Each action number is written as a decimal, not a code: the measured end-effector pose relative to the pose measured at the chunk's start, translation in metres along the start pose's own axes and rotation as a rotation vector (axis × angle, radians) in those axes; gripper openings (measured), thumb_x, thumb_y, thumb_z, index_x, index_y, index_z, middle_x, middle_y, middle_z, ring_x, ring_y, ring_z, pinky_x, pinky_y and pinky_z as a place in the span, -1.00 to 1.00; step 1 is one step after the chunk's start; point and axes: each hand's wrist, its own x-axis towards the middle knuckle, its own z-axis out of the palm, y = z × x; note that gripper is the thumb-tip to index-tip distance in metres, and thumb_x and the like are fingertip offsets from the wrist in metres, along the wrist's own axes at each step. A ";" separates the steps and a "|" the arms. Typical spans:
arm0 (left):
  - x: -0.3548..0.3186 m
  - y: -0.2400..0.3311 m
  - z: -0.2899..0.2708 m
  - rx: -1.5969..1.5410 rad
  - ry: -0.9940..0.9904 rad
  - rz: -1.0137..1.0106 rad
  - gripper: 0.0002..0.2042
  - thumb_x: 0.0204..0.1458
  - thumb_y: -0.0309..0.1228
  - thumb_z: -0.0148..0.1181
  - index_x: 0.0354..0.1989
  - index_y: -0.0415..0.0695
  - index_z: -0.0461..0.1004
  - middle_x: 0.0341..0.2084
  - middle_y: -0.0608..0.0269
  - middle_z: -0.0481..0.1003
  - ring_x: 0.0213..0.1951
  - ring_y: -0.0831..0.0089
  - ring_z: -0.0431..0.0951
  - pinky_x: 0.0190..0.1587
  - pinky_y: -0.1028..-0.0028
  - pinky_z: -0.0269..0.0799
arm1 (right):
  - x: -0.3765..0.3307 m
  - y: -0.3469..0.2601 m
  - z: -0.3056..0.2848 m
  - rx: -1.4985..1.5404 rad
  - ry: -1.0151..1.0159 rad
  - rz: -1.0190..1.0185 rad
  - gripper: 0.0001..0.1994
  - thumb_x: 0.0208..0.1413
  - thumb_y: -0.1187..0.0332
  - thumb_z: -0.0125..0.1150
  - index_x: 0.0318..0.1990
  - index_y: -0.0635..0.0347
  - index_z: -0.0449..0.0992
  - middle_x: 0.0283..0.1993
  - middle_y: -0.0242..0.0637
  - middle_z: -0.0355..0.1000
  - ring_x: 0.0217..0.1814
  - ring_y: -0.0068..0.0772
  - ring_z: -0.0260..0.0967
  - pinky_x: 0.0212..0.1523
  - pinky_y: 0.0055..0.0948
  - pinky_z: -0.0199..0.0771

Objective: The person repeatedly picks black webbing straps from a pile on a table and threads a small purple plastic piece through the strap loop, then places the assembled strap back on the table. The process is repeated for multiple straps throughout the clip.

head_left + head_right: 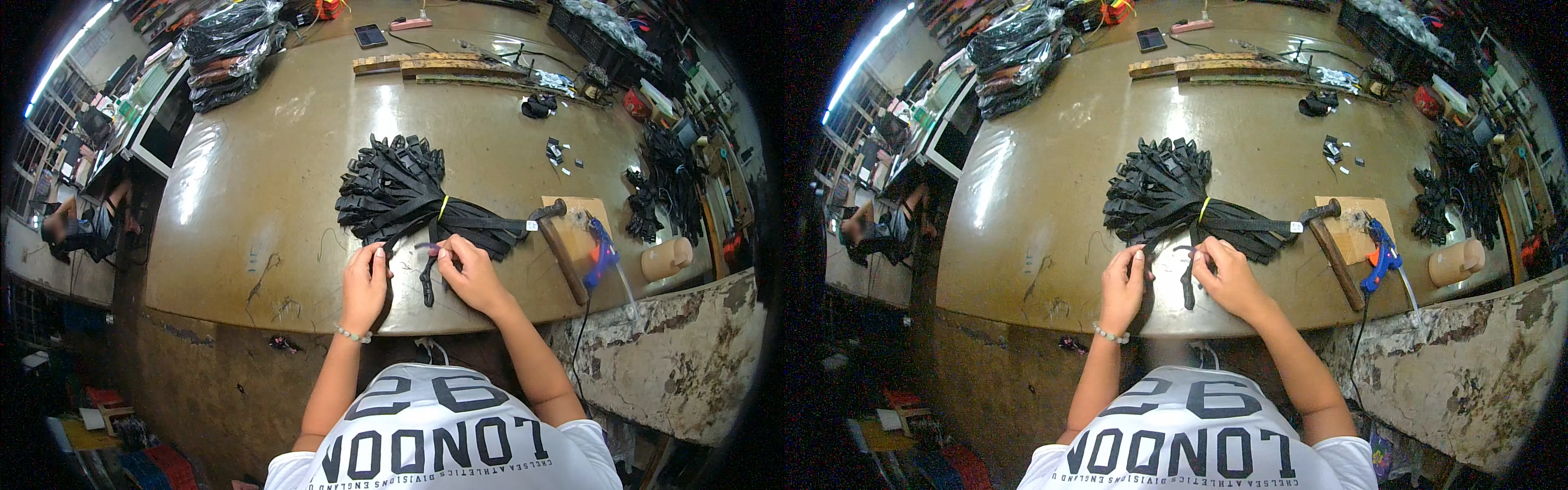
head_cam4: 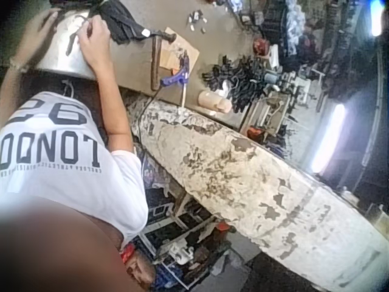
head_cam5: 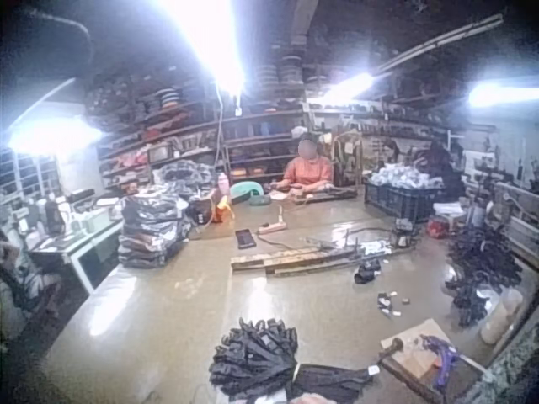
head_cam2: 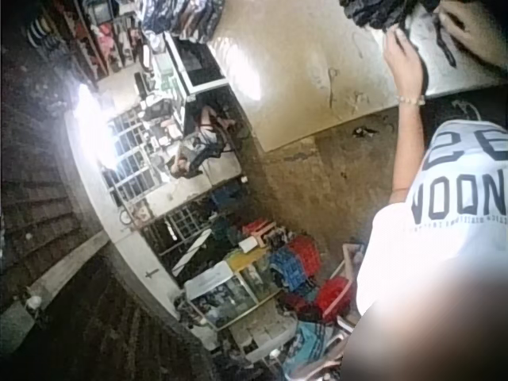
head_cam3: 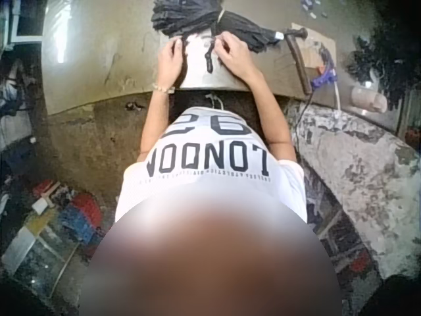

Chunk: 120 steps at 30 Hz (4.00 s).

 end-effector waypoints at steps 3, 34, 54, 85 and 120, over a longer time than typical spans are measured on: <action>0.000 0.000 -0.008 -0.153 -0.051 -0.098 -0.80 0.21 -0.45 0.05 -0.10 -0.30 0.49 -0.42 0.21 0.52 -0.49 0.51 0.55 -0.46 0.52 0.41 | 0.002 -0.009 0.005 0.215 0.052 0.136 -0.79 0.26 0.33 0.02 -0.18 0.36 0.39 -0.40 -0.14 0.42 -0.34 -0.30 0.40 -0.29 -0.34 0.40; -0.024 0.019 0.013 0.017 -0.158 -0.120 -0.69 0.03 -0.39 0.21 -0.11 -0.36 0.52 -0.49 0.04 0.57 -0.45 0.37 0.58 -0.32 0.42 0.47 | -0.041 0.019 0.000 0.359 0.141 0.136 -0.85 0.29 0.41 0.02 -0.22 0.36 0.38 -0.07 -0.13 0.46 -0.10 -0.48 0.44 -0.03 -0.48 0.46; -0.025 0.005 0.004 -0.257 -0.294 -0.247 -0.67 0.13 -0.43 0.20 0.02 -0.36 0.46 -0.29 0.35 0.54 -0.29 0.66 0.45 -0.17 0.60 0.39 | -0.036 0.003 0.015 0.010 0.205 -0.080 -0.89 0.14 0.45 0.17 -0.30 0.34 0.46 -0.14 -0.12 0.44 -0.11 -0.27 0.43 -0.05 -0.42 0.39; -0.017 0.018 0.024 0.211 0.025 -0.008 -0.78 0.04 -0.36 0.20 -0.18 -0.19 0.50 -0.42 -0.04 0.55 -0.42 0.19 0.56 -0.34 0.35 0.42 | -0.030 0.004 0.013 0.585 0.193 0.209 -0.82 0.32 0.36 -0.01 -0.14 0.33 0.38 -0.13 -0.21 0.48 -0.24 -0.57 0.42 -0.19 -0.53 0.44; -0.018 0.023 -0.042 0.647 0.146 0.233 -0.71 -0.03 -0.25 0.30 -0.24 -0.17 0.48 -0.25 0.13 0.48 -0.11 0.12 0.40 -0.04 0.20 0.29 | 0.009 -0.008 0.019 0.454 0.138 0.097 -0.82 0.36 0.34 -0.10 -0.22 0.29 0.31 -0.24 -0.21 0.51 -0.34 -0.59 0.41 -0.31 -0.48 0.50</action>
